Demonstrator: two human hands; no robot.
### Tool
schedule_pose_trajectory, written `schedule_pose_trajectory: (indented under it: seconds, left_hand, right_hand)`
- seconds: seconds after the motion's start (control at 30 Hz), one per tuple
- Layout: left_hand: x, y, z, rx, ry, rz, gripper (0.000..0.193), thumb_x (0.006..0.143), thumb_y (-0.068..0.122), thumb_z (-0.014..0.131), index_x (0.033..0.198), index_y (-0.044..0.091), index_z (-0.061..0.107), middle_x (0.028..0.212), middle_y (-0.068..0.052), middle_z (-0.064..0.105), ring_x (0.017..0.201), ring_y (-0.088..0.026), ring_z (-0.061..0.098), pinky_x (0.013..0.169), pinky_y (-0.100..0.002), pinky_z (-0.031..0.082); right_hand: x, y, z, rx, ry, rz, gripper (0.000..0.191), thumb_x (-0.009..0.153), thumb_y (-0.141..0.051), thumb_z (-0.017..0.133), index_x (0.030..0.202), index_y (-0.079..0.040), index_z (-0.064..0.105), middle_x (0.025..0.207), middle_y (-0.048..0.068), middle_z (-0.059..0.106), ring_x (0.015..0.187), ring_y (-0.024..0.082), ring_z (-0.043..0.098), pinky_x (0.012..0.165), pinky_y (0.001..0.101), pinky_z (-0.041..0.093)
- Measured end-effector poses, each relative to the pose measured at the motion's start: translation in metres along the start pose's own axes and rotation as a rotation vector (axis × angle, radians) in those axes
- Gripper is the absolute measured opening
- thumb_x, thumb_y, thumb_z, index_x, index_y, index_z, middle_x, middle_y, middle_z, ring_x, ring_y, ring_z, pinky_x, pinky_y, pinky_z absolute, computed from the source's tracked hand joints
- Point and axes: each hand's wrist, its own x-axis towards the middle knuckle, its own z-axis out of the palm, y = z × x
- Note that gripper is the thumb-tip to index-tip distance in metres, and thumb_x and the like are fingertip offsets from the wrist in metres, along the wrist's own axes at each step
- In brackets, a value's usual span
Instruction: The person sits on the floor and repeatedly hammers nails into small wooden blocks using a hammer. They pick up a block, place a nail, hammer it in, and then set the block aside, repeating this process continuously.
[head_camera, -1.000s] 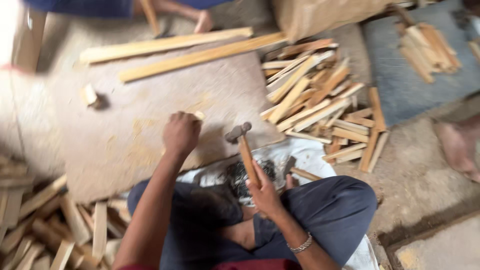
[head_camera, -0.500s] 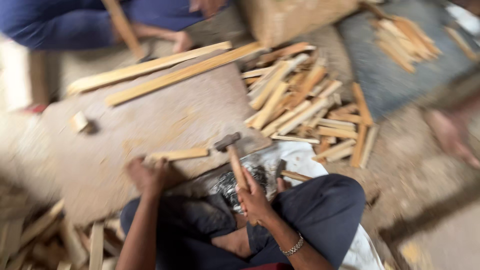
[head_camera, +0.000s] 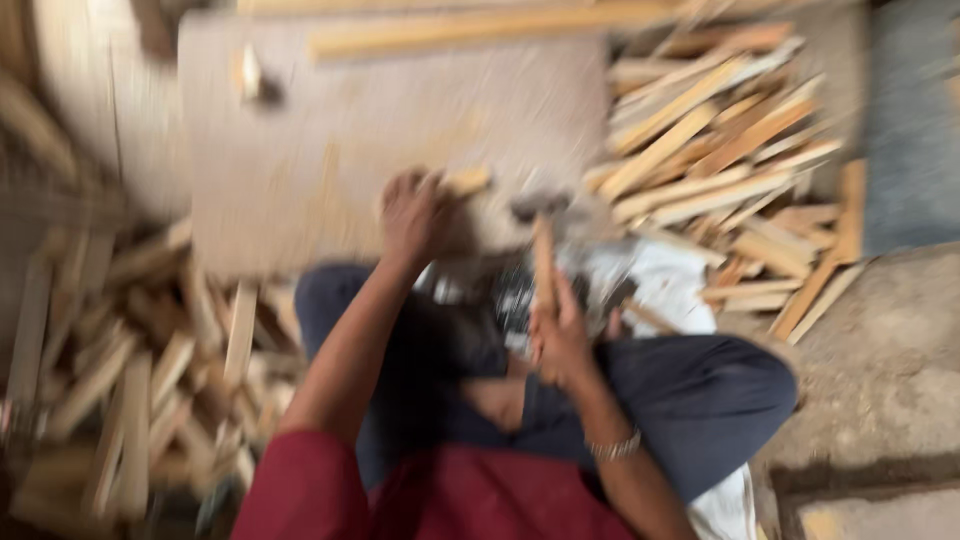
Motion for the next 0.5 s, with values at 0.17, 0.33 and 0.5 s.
schedule_pose_trajectory:
  seconds: [0.17,0.33,0.5]
  left_hand:
    - [-0.068,0.068,0.041,0.003,-0.761,0.078,0.018,0.096,0.018,0.064,0.109,0.007,0.071,0.116,-0.018,0.068,0.109,-0.037,0.067,0.094,-0.048,0.056]
    - [-0.09,0.107,0.05,-0.051,-0.669,0.15,0.017,0.082,0.018,0.065,0.09,0.007,0.074,0.106,-0.017,0.068,0.103,-0.035,0.068,0.084,-0.047,0.056]
    - [-0.087,0.1,0.06,-0.049,-0.73,0.141,0.016,0.088,0.014,0.06,0.093,0.009,0.075,0.108,-0.016,0.068,0.104,-0.034,0.067,0.086,-0.047,0.055]
  right_hand:
    - [0.004,0.003,0.0,-0.043,-0.01,-0.079,0.078,0.097,-0.008,0.056,0.166,-0.02,0.021,0.069,0.0,0.053,0.045,0.006,0.046,0.036,0.0222,0.041]
    - [0.018,-0.025,0.014,-0.794,0.181,-0.603,0.073,0.105,-0.009,0.067,0.165,-0.016,0.026,0.127,0.022,0.061,0.103,0.033,0.064,0.08,0.0424,0.055]
    - [0.041,-0.042,0.036,-0.938,0.162,-0.179,0.075,0.101,-0.023,0.06,0.165,-0.02,0.023,0.152,0.018,0.055,0.124,0.037,0.064,0.103,0.0438,0.054]
